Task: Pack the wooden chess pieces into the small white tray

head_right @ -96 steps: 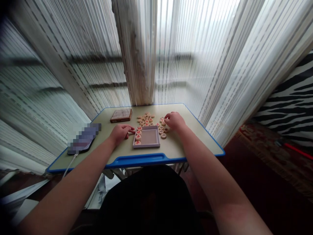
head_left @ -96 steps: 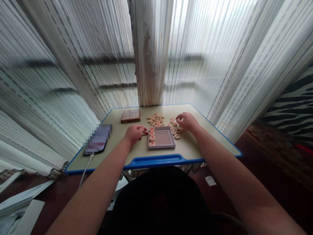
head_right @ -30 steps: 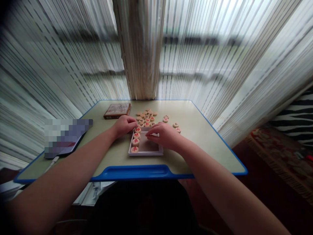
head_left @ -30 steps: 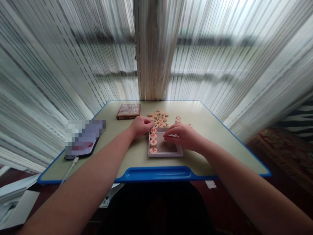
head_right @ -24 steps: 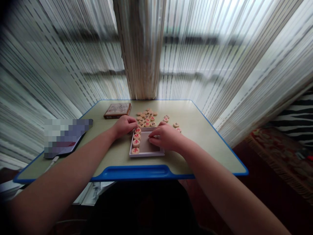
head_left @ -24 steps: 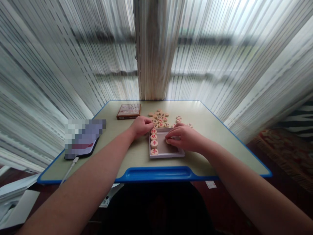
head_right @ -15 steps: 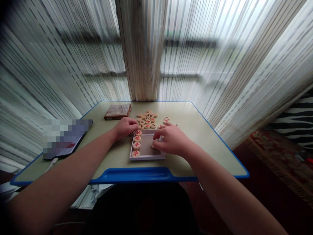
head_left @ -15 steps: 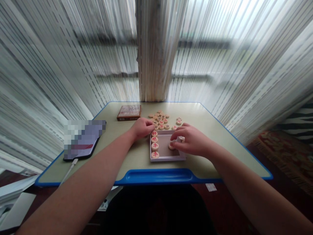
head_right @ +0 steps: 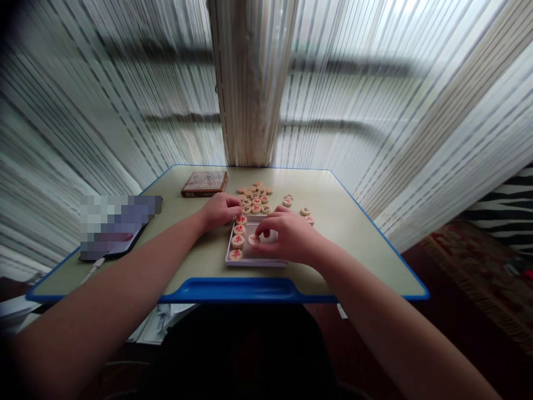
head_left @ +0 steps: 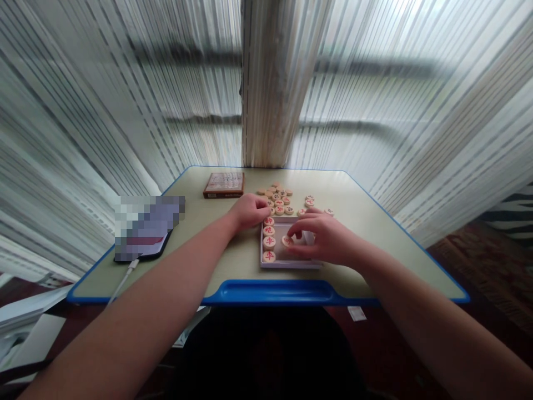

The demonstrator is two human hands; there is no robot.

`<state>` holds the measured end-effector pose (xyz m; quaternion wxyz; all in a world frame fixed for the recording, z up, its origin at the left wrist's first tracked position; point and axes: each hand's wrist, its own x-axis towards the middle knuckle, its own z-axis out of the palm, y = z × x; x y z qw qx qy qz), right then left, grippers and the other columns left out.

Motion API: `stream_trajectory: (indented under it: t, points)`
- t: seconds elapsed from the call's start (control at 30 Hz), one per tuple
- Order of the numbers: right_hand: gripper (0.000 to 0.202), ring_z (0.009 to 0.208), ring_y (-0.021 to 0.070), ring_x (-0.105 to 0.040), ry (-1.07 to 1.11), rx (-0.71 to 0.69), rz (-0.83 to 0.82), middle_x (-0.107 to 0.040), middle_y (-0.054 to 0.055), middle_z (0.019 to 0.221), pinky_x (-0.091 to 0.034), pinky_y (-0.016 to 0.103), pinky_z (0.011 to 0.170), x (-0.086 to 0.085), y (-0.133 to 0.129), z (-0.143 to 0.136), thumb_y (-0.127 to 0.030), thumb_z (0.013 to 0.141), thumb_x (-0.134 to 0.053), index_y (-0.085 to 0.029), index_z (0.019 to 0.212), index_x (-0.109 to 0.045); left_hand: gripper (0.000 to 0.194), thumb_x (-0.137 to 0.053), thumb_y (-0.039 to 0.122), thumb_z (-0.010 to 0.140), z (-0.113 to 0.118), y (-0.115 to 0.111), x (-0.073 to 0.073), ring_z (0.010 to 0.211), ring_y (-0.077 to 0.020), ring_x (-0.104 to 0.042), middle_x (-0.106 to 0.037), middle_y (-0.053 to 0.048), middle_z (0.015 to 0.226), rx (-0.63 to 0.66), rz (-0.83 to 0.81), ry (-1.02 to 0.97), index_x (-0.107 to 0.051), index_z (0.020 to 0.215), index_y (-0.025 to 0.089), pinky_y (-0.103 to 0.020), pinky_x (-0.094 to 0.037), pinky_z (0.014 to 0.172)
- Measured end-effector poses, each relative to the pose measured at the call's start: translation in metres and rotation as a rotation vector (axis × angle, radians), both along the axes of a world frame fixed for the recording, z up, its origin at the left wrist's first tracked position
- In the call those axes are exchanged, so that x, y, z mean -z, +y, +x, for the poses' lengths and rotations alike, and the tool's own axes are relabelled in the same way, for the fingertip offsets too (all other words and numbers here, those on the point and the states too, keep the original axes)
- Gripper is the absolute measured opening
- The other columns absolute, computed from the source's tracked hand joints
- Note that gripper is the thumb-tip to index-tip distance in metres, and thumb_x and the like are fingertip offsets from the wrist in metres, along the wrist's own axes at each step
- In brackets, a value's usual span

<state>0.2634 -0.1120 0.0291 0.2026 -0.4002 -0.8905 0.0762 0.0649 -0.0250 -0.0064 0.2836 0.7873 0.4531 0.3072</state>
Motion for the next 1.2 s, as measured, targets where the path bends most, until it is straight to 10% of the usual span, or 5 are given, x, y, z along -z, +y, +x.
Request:
stream_trajectory:
  t: [0.43,1.2]
  points:
    - [0.025,0.075,0.0176,-0.052,0.039,-0.146,0.198,-0.063,0.006,0.077,-0.043,0.031,0.071,0.011,-0.005,-0.025,-0.045,0.075,-0.065,-0.021,0.077,-0.067,0.024,-0.047,0.031,0.066,0.001,-0.001,-0.004,0.05,-0.0112,-0.039,-0.041,0.003,0.041,0.051,-0.058,-0.07,-0.057,0.051,0.014,-0.026,-0.027,0.05]
    - [0.015,0.078,0.0153,-0.056,0.115,-0.335,-0.019,-0.063,0.006,0.081,-0.047,0.03,0.075,0.007,-0.005,-0.018,-0.026,0.08,-0.062,-0.019,0.088,-0.072,0.024,-0.046,0.03,0.065,0.001,0.0,-0.003,0.046,-0.0106,-0.036,-0.04,0.004,0.04,0.056,-0.071,-0.101,-0.056,0.051,0.014,-0.025,-0.024,0.048]
